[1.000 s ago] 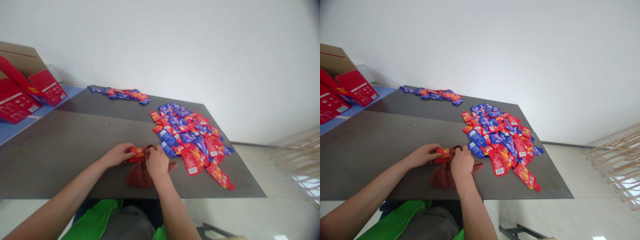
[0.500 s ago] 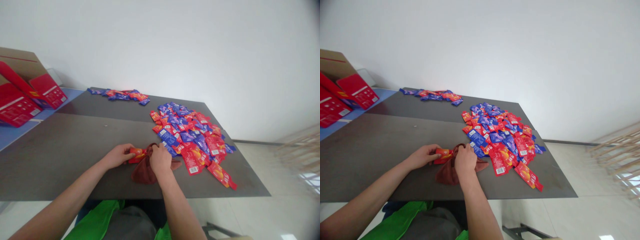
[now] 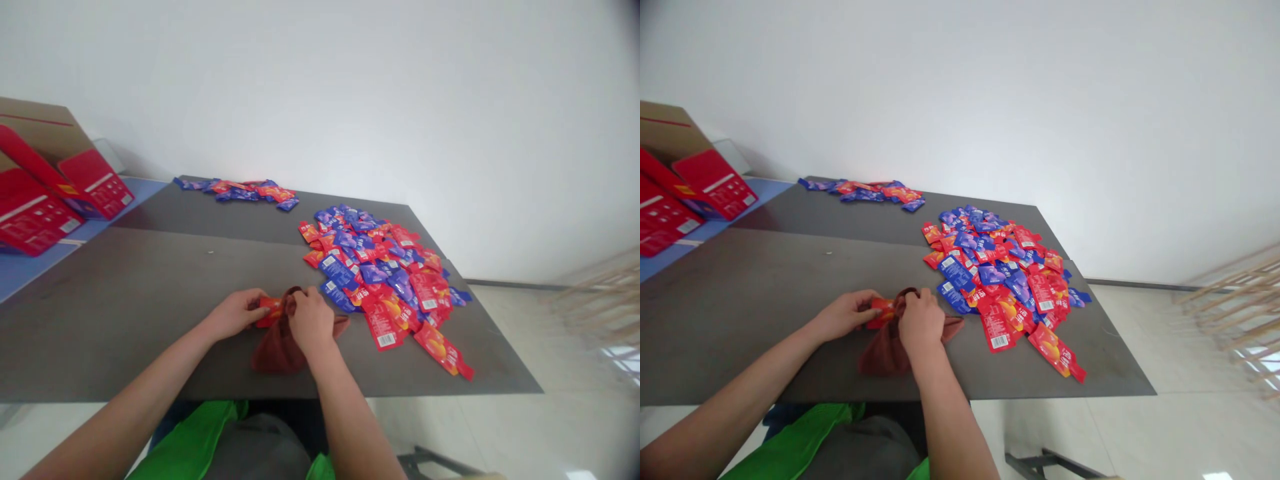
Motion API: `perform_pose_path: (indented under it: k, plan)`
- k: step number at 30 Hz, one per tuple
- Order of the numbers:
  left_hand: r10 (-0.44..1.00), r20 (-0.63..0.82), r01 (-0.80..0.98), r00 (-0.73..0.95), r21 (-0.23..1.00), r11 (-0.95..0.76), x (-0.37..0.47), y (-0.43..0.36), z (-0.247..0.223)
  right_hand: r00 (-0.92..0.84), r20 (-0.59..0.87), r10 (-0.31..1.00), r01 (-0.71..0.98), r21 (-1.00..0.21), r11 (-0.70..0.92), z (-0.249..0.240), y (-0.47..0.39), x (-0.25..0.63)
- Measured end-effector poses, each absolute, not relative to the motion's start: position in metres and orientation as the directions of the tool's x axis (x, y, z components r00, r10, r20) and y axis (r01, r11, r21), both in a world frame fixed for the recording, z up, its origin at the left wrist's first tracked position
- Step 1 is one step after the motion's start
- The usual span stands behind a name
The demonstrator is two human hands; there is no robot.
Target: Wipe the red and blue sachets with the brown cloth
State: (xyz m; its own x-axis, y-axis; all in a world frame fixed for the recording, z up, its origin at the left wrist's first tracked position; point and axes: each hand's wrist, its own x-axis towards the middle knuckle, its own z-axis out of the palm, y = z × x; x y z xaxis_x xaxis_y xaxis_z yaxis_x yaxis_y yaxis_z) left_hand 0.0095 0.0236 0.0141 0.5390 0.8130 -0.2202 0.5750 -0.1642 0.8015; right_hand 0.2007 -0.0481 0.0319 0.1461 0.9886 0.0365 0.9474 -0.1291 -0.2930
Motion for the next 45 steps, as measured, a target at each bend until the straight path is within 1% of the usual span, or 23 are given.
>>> perform_pose_path:
  k: [2, 4, 5, 7, 9, 10, 12, 15, 18, 20, 23, 25, 26, 28, 31, 33, 35, 37, 39, 41, 42, 43, 45]
  plan:
    - [0.816, -0.203, 0.551, 0.541, 0.819, -0.161, 0.009, 0.022, 0.014, 0.227, 0.02, 0.974, 0.943, -0.253, -0.215, 0.035, -0.05, 0.219]
    - [0.816, -0.188, 0.524, 0.546, 0.837, -0.157, 0.007, 0.022, 0.011, 0.244, 0.061, 0.968, 0.94, -0.26, -0.221, 0.042, -0.056, 0.223]
    - [0.811, -0.185, 0.509, 0.555, 0.847, -0.155, 0.006, 0.023, 0.009, 0.212, 0.101, 0.972, 0.943, -0.281, -0.176, 0.045, -0.059, 0.218]
    - [0.797, -0.181, 0.482, 0.576, 0.863, -0.152, 0.004, 0.025, 0.004, 0.086, 0.184, 0.979, 0.946, -0.323, -0.022, 0.048, -0.064, 0.201]
    - [0.796, -0.169, 0.477, 0.582, 0.863, -0.165, 0.004, 0.026, 0.003, -0.03, 0.208, 0.978, 0.936, -0.338, 0.1, 0.045, -0.063, 0.183]
    - [0.799, -0.165, 0.486, 0.578, 0.856, -0.175, 0.004, 0.026, 0.003, -0.046, 0.192, 0.98, 0.935, -0.337, 0.11, 0.042, -0.061, 0.178]
    - [0.807, -0.164, 0.513, 0.567, 0.837, -0.19, 0.006, 0.026, 0.005, 0.008, 0.129, 0.992, 0.947, -0.318, 0.034, 0.035, -0.055, 0.181]
    - [0.815, -0.166, 0.524, 0.555, 0.831, -0.187, 0.009, 0.023, 0.009, 0.174, 0.047, 0.984, 0.954, -0.257, -0.157, 0.029, -0.048, 0.208]
    - [0.821, -0.168, 0.521, 0.546, 0.835, -0.176, 0.008, 0.022, 0.008, 0.261, 0.036, 0.965, 0.944, -0.219, -0.247, 0.037, -0.052, 0.226]
    - [0.814, -0.165, 0.506, 0.556, 0.844, -0.175, 0.007, 0.023, 0.006, 0.22, 0.083, 0.972, 0.951, -0.238, -0.195, 0.045, -0.06, 0.218]
    - [0.806, -0.139, 0.486, 0.575, 0.851, -0.2, 0.006, 0.024, 0.006, 0.005, 0.177, 0.984, 0.954, -0.297, 0.049, 0.05, -0.067, 0.187]
    - [0.817, -0.124, 0.507, 0.563, 0.833, -0.222, 0.006, 0.024, 0.007, -0.082, 0.184, 0.979, 0.936, -0.323, 0.139, 0.046, -0.066, 0.172]
    - [0.823, -0.128, 0.524, 0.554, 0.821, -0.225, 0.007, 0.024, 0.008, -0.07, 0.168, 0.983, 0.936, -0.331, 0.123, 0.043, -0.064, 0.17]
    - [0.821, -0.15, 0.539, 0.55, 0.815, -0.213, 0.008, 0.023, 0.009, 0.026, 0.118, 0.993, 0.945, -0.327, 0.014, 0.034, -0.058, 0.179]
    - [0.809, -0.182, 0.539, 0.559, 0.821, -0.187, 0.008, 0.022, 0.007, 0.187, 0.066, 0.98, 0.949, -0.269, -0.163, 0.025, -0.052, 0.21]
    - [0.811, -0.183, 0.542, 0.555, 0.82, -0.186, 0.007, 0.021, 0.005, 0.247, 0.054, 0.968, 0.945, -0.236, -0.228, 0.027, -0.053, 0.226]
    - [0.812, -0.183, 0.544, 0.554, 0.818, -0.187, 0.006, 0.021, 0.004, 0.267, 0.071, 0.961, 0.94, -0.237, -0.244, 0.033, -0.059, 0.23]
    - [0.806, -0.18, 0.535, 0.563, 0.823, -0.191, 0.006, 0.021, 0.004, 0.214, 0.129, 0.968, 0.948, -0.267, -0.174, 0.04, -0.067, 0.222]
    - [0.798, -0.174, 0.523, 0.577, 0.829, -0.198, 0.007, 0.021, 0.006, 0.072, 0.185, 0.98, 0.958, -0.288, -0.016, 0.044, -0.071, 0.208]
    - [0.797, -0.168, 0.524, 0.58, 0.826, -0.207, 0.008, 0.021, 0.009, -0.081, 0.183, 0.98, 0.95, -0.283, 0.131, 0.043, -0.07, 0.198]
    - [0.799, -0.17, 0.534, 0.576, 0.818, -0.212, 0.008, 0.021, 0.01, -0.115, 0.161, 0.98, 0.947, -0.279, 0.157, 0.042, -0.067, 0.196]
    - [0.802, -0.175, 0.549, 0.571, 0.808, -0.214, 0.009, 0.021, 0.011, -0.11, 0.134, 0.985, 0.95, -0.276, 0.143, 0.04, -0.064, 0.197]
    - [0.808, -0.189, 0.577, 0.558, 0.788, -0.214, 0.009, 0.02, 0.011, -0.012, 0.077, 0.997, 0.965, -0.262, 0.032, 0.036, -0.056, 0.207]
